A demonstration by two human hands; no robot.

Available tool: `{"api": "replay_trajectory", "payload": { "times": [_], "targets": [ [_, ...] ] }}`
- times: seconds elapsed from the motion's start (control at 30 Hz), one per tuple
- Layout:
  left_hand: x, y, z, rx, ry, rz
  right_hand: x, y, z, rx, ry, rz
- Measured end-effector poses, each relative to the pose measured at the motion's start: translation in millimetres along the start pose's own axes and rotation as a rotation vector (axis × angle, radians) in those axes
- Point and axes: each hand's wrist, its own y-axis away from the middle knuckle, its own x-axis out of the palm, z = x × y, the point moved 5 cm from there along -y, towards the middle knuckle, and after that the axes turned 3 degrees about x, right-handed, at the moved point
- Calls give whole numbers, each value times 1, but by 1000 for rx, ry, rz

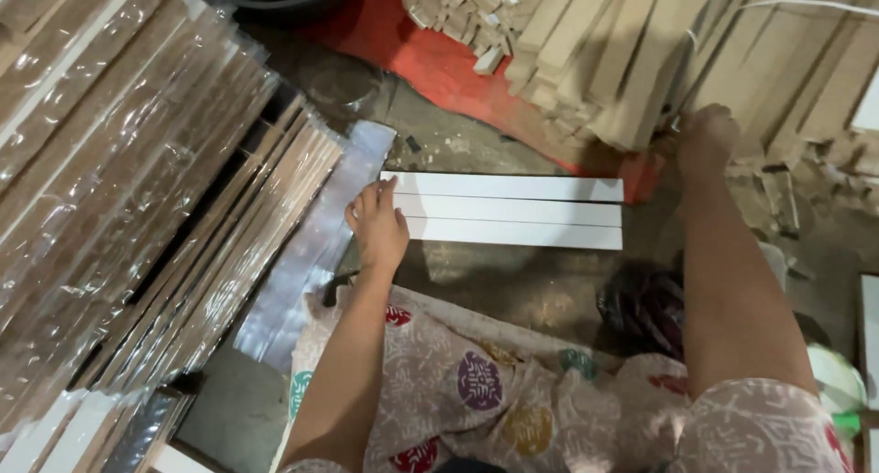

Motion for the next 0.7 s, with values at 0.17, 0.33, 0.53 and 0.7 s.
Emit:
{"api": "replay_trajectory", "payload": {
  "times": [0.17, 0.33, 0.53, 0.7],
  "targets": [
    [-5, -2, -9, 56, 61, 48, -29, 1, -29, 787, -1070, 372],
    [3, -4, -7, 60, 90, 73, -100, 15, -34, 654, -572, 326],
    [3, 3, -5, 95, 106, 49, -155, 51, -44, 727, -1087, 536],
    [6, 1, -6, 92, 125, 66, -166, 42, -51, 406, -1567, 375]
  ]
}}
